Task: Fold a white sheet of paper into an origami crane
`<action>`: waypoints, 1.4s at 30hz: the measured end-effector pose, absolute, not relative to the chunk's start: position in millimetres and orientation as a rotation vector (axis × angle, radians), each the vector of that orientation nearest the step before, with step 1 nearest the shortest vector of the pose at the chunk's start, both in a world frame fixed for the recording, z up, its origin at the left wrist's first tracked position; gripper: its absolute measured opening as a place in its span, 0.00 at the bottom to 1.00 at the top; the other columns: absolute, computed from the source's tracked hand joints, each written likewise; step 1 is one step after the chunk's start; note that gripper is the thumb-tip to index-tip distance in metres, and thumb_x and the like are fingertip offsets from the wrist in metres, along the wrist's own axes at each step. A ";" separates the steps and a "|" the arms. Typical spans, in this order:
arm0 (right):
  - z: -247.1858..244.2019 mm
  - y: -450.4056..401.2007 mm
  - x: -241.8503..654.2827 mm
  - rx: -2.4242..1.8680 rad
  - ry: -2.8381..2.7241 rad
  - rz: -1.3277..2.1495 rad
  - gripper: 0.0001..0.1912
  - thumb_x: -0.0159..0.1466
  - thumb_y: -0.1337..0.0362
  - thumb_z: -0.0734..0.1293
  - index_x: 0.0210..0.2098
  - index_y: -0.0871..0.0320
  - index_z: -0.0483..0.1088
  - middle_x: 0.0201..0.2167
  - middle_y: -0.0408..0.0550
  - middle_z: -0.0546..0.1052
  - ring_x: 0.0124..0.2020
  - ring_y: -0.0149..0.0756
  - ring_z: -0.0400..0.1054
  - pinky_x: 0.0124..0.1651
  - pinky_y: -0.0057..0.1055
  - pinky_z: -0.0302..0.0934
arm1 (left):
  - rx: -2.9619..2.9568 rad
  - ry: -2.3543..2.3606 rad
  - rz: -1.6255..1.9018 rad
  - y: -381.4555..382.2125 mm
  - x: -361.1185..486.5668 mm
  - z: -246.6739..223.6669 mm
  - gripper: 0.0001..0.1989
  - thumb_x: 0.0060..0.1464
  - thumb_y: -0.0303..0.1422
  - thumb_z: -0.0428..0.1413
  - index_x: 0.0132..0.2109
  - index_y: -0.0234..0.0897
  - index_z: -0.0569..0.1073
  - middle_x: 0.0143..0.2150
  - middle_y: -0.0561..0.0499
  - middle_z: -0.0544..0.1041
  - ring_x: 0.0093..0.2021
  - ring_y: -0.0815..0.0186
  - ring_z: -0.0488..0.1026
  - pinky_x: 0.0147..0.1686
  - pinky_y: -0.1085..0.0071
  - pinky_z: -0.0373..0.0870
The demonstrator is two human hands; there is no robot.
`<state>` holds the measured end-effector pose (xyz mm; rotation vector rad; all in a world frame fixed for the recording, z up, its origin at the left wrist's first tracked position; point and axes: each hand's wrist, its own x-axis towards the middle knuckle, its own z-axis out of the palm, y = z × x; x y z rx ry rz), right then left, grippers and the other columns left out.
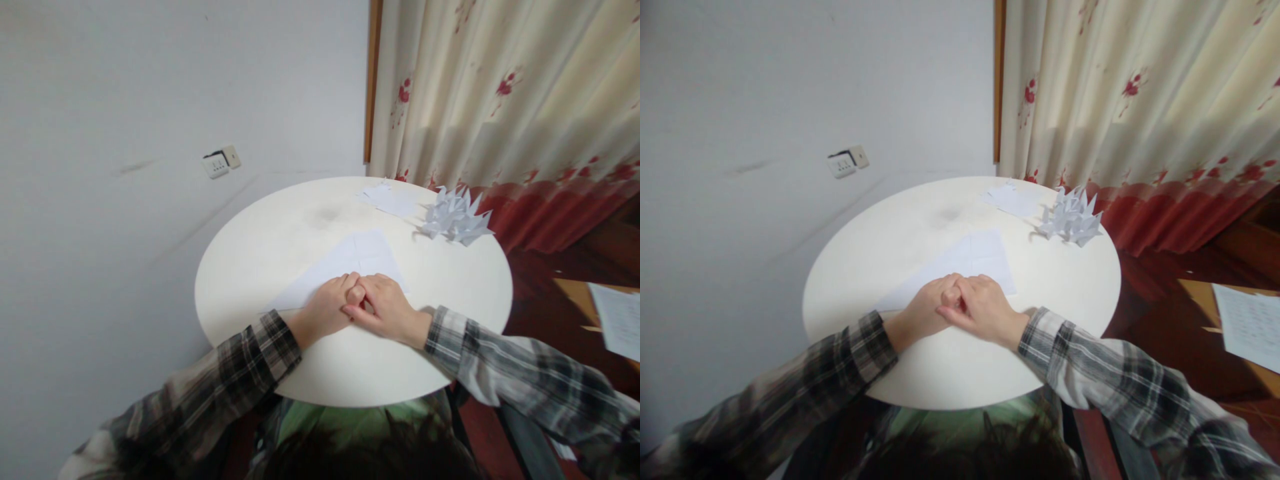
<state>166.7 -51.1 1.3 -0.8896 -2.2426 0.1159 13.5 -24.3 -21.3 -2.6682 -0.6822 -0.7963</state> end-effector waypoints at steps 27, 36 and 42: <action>-1.9 -40.5 175.0 -1.096 -1.966 0.528 0.14 0.65 0.54 0.55 0.35 0.57 0.63 0.28 0.44 0.71 0.29 0.32 0.63 0.34 0.29 0.54 | -2.751 -0.858 -0.764 -23.8 14.2 -8.8 0.20 0.54 0.29 0.48 0.54 0.32 0.58 0.57 0.39 0.61 0.59 0.56 0.58 0.55 0.58 0.60; -6.3 -25.9 181.1 -1.090 -1.748 0.771 0.23 0.63 0.47 0.56 0.23 0.59 0.62 0.19 0.39 0.62 0.23 0.28 0.55 0.27 0.27 0.50 | -2.615 -0.879 -0.491 -29.4 15.6 -1.6 0.35 0.56 0.46 0.48 0.63 0.29 0.48 0.67 0.36 0.45 0.66 0.52 0.38 0.61 0.51 0.42; -8.1 -27.4 175.8 -1.063 -1.848 0.715 0.23 0.65 0.50 0.54 0.22 0.59 0.61 0.19 0.41 0.65 0.22 0.27 0.56 0.25 0.26 0.50 | -2.605 -0.813 -0.425 -27.5 15.6 -2.0 0.34 0.58 0.46 0.45 0.63 0.27 0.49 0.66 0.38 0.48 0.67 0.57 0.39 0.62 0.55 0.42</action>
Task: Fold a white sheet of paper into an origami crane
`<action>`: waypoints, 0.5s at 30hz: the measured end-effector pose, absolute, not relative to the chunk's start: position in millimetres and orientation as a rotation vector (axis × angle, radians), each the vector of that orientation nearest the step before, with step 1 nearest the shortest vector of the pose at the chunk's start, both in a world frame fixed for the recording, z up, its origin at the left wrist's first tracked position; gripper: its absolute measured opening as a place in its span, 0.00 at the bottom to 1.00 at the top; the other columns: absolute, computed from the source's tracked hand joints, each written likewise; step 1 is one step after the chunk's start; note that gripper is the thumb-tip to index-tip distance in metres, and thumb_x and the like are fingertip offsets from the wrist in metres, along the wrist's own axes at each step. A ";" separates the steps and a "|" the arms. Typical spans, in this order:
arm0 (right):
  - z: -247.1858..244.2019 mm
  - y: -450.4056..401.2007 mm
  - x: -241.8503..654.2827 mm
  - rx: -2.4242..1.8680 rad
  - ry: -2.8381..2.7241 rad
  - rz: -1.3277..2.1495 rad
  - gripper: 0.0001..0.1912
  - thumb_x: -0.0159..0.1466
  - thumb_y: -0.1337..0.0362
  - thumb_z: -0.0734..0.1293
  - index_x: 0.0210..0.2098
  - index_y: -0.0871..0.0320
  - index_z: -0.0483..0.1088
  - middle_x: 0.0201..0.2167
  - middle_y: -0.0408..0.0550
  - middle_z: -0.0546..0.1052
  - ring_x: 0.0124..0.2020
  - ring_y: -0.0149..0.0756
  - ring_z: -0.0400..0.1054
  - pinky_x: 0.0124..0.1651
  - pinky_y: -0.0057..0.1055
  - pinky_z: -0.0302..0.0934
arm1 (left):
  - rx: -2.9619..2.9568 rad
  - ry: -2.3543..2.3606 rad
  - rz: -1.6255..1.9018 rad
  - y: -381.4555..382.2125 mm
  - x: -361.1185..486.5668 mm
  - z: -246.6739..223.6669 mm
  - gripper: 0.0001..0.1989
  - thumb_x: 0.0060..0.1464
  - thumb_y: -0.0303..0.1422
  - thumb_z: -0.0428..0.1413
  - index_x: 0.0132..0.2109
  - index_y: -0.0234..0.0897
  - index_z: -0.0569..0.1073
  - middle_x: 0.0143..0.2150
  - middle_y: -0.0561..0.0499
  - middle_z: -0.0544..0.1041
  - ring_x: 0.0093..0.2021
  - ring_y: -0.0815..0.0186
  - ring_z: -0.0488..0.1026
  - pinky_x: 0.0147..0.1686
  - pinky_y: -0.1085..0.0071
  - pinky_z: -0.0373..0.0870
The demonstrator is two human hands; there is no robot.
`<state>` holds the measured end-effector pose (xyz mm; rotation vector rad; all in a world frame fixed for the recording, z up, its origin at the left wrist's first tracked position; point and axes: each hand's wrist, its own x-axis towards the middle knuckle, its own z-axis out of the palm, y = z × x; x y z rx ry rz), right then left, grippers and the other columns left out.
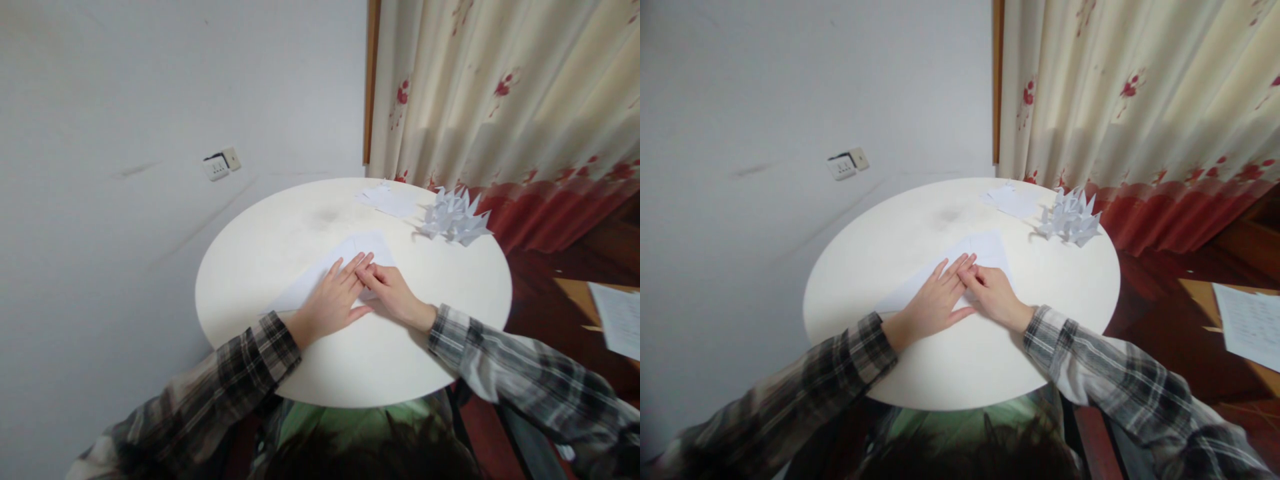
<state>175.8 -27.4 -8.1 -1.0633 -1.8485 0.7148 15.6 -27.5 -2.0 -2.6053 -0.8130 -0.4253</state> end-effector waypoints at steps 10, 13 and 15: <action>3.0 -32.2 178.8 -1.066 -2.102 0.092 0.20 0.67 0.57 0.53 0.23 0.59 0.63 0.20 0.43 0.67 0.24 0.30 0.58 0.33 0.30 0.51 | -2.578 -0.859 -0.371 -28.8 18.3 -1.9 0.31 0.58 0.42 0.47 0.62 0.26 0.51 0.66 0.36 0.46 0.67 0.55 0.39 0.61 0.56 0.47; 2.5 -33.1 178.9 -1.050 -2.115 0.003 0.19 0.67 0.58 0.54 0.24 0.59 0.64 0.20 0.44 0.67 0.24 0.30 0.58 0.34 0.30 0.51 | -2.581 -0.866 -0.365 -27.9 18.7 -3.4 0.30 0.58 0.39 0.47 0.62 0.26 0.51 0.66 0.36 0.45 0.67 0.55 0.38 0.61 0.57 0.48; 2.6 -33.7 179.3 -1.048 -2.125 -0.030 0.19 0.66 0.58 0.54 0.24 0.60 0.64 0.20 0.44 0.67 0.24 0.30 0.58 0.33 0.30 0.51 | -2.591 -0.861 -0.356 -26.9 18.5 -4.8 0.29 0.57 0.38 0.48 0.61 0.27 0.52 0.67 0.37 0.44 0.67 0.55 0.38 0.61 0.56 0.47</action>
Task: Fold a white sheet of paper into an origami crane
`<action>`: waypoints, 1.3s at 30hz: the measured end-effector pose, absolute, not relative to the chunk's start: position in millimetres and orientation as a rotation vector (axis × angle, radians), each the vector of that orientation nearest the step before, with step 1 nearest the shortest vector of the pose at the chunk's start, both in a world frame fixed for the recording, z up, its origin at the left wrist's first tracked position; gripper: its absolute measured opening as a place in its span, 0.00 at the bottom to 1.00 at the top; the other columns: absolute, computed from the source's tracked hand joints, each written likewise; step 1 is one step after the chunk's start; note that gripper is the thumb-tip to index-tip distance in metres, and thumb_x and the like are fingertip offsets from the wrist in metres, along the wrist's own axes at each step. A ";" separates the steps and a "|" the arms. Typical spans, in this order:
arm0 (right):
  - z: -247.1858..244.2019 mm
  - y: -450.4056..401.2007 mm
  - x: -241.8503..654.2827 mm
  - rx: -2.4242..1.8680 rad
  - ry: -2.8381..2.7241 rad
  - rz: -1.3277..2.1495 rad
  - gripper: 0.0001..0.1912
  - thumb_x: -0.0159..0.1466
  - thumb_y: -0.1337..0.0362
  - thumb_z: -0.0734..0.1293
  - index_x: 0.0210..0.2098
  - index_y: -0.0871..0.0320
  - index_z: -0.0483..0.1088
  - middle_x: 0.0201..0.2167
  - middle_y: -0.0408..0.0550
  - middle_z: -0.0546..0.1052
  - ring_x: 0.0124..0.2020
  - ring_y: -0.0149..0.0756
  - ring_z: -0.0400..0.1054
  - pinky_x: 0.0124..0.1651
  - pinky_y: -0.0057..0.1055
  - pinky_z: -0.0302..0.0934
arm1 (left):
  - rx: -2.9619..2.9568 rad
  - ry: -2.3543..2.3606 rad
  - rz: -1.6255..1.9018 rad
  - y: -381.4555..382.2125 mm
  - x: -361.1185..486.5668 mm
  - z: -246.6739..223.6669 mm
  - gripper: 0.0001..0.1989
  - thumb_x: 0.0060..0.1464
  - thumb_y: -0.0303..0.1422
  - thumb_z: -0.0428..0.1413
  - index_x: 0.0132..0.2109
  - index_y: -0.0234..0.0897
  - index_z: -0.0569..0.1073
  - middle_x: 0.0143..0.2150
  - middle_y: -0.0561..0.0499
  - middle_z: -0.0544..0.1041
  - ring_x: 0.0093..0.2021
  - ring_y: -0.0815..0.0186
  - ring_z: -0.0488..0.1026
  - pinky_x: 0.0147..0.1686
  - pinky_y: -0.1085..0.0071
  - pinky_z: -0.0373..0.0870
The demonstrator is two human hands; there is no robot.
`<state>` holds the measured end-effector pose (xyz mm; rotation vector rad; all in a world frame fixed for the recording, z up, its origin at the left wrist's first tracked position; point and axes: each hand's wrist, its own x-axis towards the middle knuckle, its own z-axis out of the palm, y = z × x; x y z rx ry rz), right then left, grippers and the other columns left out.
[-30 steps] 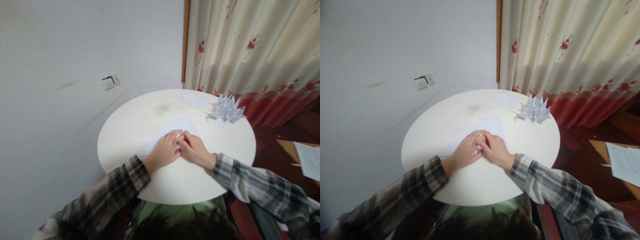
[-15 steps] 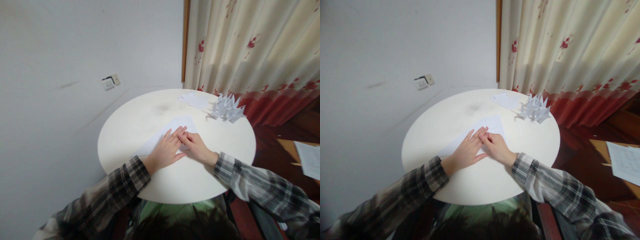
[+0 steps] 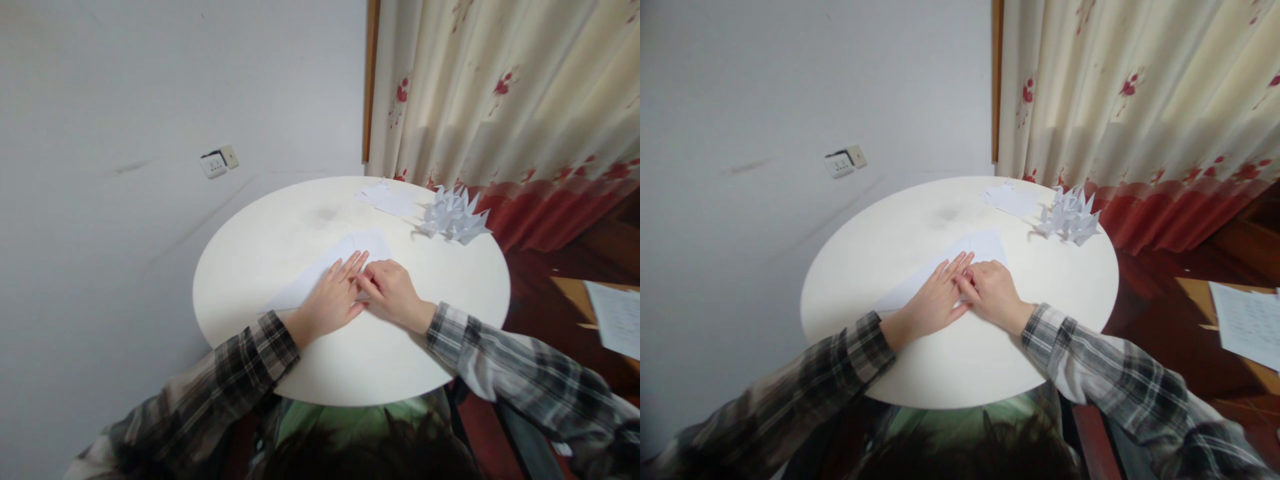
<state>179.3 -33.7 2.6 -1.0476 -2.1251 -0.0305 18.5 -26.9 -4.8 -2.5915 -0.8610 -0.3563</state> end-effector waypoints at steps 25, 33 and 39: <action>3.3 -36.7 179.2 -0.948 -2.130 -0.215 0.16 0.64 0.59 0.57 0.22 0.58 0.63 0.19 0.44 0.66 0.24 0.31 0.57 0.31 0.31 0.50 | -2.701 -0.873 -0.374 -22.2 15.4 -12.2 0.26 0.57 0.36 0.47 0.60 0.31 0.55 0.65 0.36 0.51 0.65 0.56 0.46 0.60 0.57 0.49; 2.3 -34.0 180.5 -0.962 -2.093 -0.082 0.15 0.65 0.59 0.57 0.24 0.59 0.63 0.20 0.44 0.67 0.24 0.30 0.58 0.33 0.31 0.52 | -2.646 -0.834 -0.446 -25.6 17.0 -9.7 0.26 0.56 0.33 0.47 0.60 0.28 0.54 0.64 0.35 0.54 0.65 0.55 0.48 0.59 0.57 0.52; 0.5 -23.3 199.2 -0.894 -2.157 0.259 0.15 0.63 0.53 0.60 0.34 0.60 0.67 0.29 0.47 0.72 0.31 0.32 0.64 0.38 0.31 0.58 | -2.691 -0.795 -0.721 -27.1 8.2 -4.6 0.25 0.55 0.24 0.46 0.60 0.31 0.56 0.53 0.42 0.69 0.54 0.62 0.65 0.52 0.64 0.64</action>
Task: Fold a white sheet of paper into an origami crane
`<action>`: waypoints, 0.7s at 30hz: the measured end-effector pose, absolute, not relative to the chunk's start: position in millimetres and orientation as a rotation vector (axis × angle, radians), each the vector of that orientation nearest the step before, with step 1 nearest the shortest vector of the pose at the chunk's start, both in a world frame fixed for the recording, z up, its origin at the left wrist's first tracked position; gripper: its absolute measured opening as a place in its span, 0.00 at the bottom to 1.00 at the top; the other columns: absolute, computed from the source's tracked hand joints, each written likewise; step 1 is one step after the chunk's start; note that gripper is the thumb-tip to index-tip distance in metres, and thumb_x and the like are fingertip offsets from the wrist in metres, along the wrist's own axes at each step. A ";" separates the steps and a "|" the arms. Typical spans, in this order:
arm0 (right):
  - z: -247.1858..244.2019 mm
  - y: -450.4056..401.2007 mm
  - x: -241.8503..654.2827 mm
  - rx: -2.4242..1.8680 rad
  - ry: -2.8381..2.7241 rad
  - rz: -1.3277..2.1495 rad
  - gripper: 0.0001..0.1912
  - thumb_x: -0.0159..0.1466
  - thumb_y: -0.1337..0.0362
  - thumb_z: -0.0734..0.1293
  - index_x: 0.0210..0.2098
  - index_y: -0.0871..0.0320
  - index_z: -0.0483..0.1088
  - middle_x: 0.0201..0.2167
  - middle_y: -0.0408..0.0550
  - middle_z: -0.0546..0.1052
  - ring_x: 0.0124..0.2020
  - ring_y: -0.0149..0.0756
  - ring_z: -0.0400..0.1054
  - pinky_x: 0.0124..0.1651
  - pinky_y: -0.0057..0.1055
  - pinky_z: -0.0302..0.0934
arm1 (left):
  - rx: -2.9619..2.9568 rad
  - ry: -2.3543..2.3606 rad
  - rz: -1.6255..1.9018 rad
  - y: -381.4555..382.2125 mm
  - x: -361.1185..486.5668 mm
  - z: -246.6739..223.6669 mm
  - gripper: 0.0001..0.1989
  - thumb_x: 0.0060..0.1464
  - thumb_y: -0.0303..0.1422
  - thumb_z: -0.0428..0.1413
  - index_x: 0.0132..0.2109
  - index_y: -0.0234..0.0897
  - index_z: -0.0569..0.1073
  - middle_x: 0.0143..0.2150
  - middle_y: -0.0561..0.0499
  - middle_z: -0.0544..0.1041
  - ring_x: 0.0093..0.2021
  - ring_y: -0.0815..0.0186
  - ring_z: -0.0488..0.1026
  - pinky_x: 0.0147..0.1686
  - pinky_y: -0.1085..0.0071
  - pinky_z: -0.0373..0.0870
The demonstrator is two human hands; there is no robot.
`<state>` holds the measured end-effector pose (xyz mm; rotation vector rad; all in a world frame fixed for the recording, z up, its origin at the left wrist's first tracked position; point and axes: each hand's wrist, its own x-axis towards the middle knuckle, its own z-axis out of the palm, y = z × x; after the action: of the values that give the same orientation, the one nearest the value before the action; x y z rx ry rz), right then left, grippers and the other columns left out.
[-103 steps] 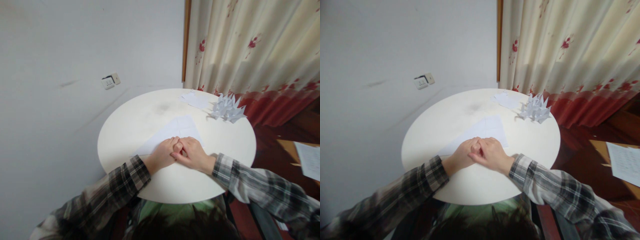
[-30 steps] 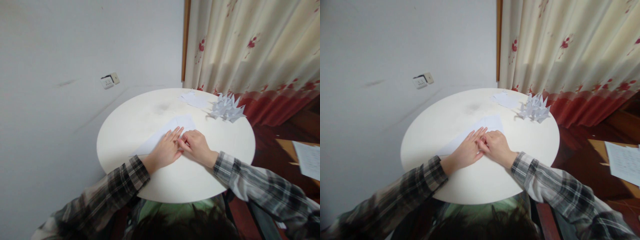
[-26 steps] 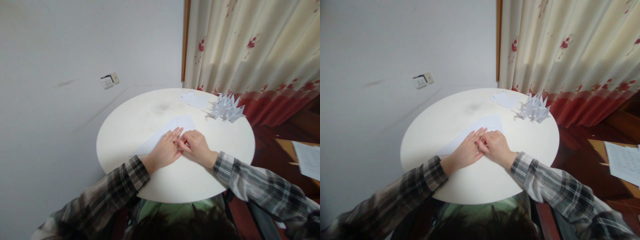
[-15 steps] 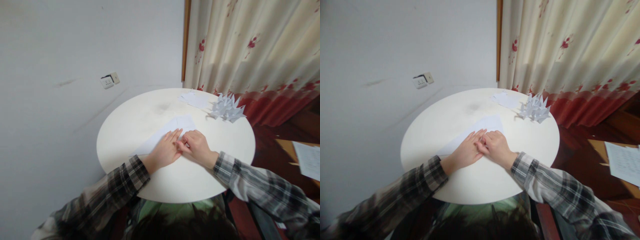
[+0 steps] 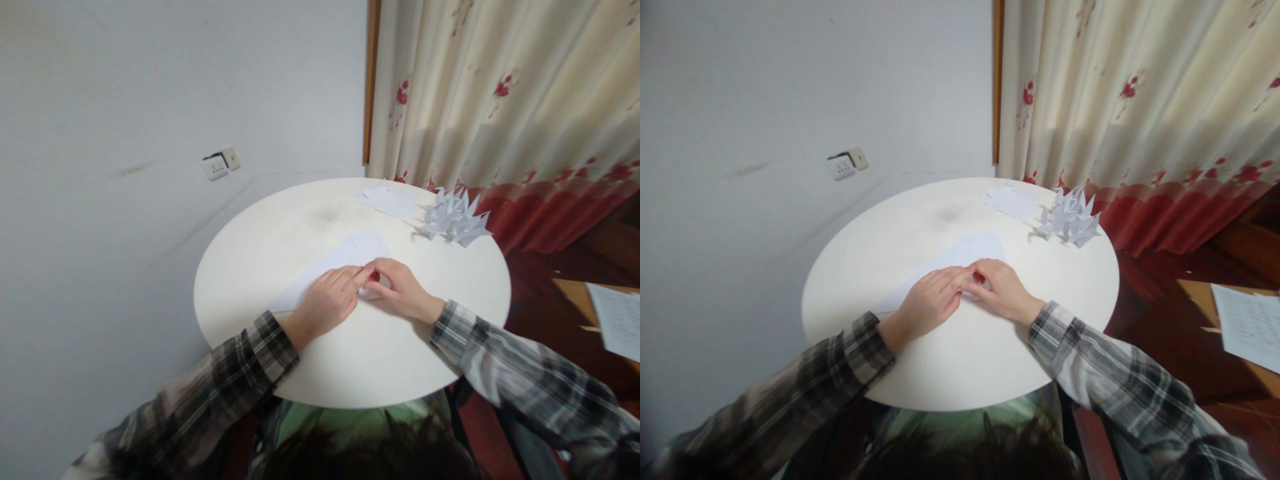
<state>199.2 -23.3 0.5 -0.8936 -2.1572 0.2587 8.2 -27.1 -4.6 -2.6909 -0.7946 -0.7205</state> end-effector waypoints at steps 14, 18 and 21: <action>-14.5 -19.6 234.4 -0.799 -2.552 0.169 0.17 0.63 0.60 0.61 0.49 0.59 0.66 0.41 0.53 0.75 0.43 0.37 0.69 0.45 0.35 0.64 | -3.001 -0.614 -0.631 -18.0 -5.2 -17.2 0.13 0.54 0.25 0.49 0.46 0.33 0.70 0.47 0.46 0.74 0.48 0.64 0.69 0.49 0.65 0.68; -14.9 -21.3 231.2 -0.741 -2.578 0.045 0.12 0.64 0.65 0.59 0.44 0.59 0.68 0.38 0.53 0.75 0.41 0.36 0.70 0.43 0.33 0.65 | -3.080 -0.498 -0.619 -17.2 -5.3 -17.5 0.14 0.55 0.23 0.47 0.47 0.33 0.70 0.48 0.47 0.74 0.49 0.65 0.69 0.50 0.67 0.67; -15.7 -23.0 229.9 -0.707 -2.602 -0.016 0.10 0.64 0.67 0.58 0.41 0.60 0.69 0.37 0.52 0.76 0.39 0.35 0.70 0.42 0.33 0.65 | -3.122 -0.434 -0.603 -15.9 -5.6 -18.2 0.15 0.55 0.22 0.46 0.48 0.33 0.69 0.48 0.48 0.74 0.50 0.66 0.68 0.52 0.66 0.66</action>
<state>229.9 -23.0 -15.7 -0.7066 -2.6021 -0.0164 -5.6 -15.9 -18.2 -3.1219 -0.4340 -0.6034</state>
